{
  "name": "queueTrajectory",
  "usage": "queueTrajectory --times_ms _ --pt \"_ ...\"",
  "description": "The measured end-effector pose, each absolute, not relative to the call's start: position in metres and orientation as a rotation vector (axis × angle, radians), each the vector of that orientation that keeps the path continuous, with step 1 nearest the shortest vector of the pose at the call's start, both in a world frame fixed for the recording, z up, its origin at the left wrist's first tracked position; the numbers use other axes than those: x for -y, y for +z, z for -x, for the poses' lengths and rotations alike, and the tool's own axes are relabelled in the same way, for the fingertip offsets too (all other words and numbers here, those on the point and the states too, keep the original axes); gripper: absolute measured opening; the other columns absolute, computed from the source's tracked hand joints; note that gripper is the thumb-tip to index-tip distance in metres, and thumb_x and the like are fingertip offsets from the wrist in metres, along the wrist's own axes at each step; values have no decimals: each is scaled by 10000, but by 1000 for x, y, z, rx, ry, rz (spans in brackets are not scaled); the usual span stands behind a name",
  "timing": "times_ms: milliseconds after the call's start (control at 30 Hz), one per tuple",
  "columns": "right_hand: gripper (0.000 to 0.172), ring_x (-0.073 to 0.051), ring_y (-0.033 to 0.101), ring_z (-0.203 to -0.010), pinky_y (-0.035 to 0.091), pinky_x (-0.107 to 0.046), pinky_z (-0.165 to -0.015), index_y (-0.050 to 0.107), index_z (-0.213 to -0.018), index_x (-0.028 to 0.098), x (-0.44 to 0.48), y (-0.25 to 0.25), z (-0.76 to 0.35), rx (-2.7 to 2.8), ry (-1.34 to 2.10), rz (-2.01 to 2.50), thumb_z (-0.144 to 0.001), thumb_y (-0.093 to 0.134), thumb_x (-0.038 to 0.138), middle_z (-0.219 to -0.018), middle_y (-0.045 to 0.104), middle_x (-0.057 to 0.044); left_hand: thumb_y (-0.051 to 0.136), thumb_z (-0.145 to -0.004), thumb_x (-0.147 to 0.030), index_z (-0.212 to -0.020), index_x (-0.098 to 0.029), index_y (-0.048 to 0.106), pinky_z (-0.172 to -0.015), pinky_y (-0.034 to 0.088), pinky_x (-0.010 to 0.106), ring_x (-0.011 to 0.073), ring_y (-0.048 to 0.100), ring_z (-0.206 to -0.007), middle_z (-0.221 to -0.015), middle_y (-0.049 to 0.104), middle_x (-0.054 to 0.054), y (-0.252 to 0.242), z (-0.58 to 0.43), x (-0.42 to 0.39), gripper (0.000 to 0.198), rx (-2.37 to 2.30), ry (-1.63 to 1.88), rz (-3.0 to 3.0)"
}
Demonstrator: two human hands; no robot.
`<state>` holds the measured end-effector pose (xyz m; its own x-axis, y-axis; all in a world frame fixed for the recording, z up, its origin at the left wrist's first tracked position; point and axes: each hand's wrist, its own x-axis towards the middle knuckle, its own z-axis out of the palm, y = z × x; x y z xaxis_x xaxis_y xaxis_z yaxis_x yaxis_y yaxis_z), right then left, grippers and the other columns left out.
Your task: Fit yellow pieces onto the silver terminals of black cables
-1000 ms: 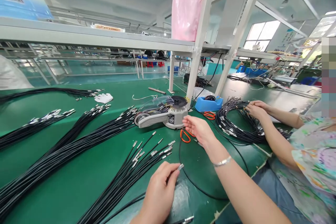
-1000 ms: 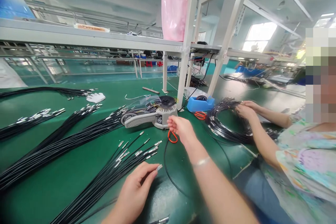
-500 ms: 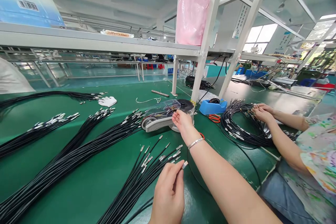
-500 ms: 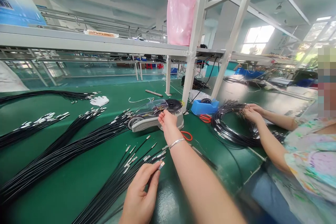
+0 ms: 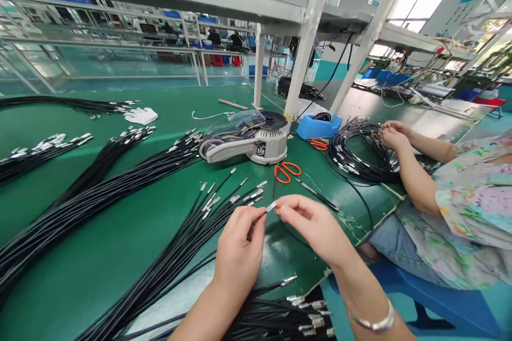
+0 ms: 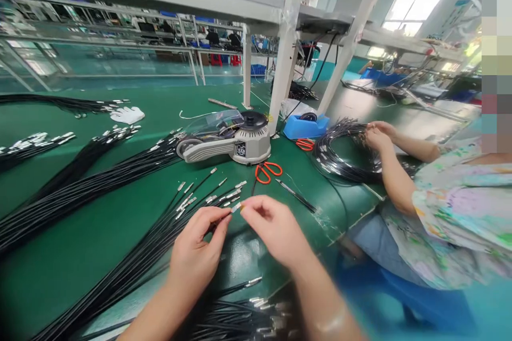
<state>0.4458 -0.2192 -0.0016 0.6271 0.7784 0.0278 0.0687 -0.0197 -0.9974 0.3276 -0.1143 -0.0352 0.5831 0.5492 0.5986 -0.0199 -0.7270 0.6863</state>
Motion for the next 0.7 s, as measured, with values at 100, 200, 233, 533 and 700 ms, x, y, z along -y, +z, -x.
queueTrajectory --times_ms 100,200,233,533,700 --pt "203 -159 620 -833 491 -287 -790 652 -821 161 239 -16 -427 683 732 1505 -803 624 361 -928 683 -58 549 -837 -105 -919 -193 620 -667 509 232 116 603 -748 -826 618 12 -37 -328 120 140 -367 1140 -2236" --pt "222 -161 625 -784 502 -294 -765 642 -807 163 236 -16 -423 652 749 1478 -791 632 385 -845 685 -51 544 -840 -99 -949 -195 602 -651 507 241 120 593 -742 -831 613 15 -38 -327 125 156 -332 1165 -2316" --pt "230 -164 629 -778 505 -297 -759 641 -799 164 235 -14 -423 642 752 1471 -785 637 393 -835 687 -52 540 -841 -95 -955 -194 594 -647 504 240 119 590 -736 -824 614 12 -38 -327 126 160 -327 1167 -2331" --pt "207 -197 652 -770 527 -325 -720 655 -760 158 234 -11 -419 552 737 1472 -765 655 366 -825 707 -78 538 -823 -30 -916 -197 551 -660 487 224 102 572 -715 -785 616 -9 -33 -323 129 192 -232 1264 -2322" --pt "192 -183 635 -726 522 -307 -686 661 -733 163 233 -8 -419 565 716 1514 -765 649 353 -787 699 -60 514 -830 -18 -940 -210 578 -674 507 229 103 583 -768 -862 610 13 -33 -321 128 230 -169 1285 -2373"
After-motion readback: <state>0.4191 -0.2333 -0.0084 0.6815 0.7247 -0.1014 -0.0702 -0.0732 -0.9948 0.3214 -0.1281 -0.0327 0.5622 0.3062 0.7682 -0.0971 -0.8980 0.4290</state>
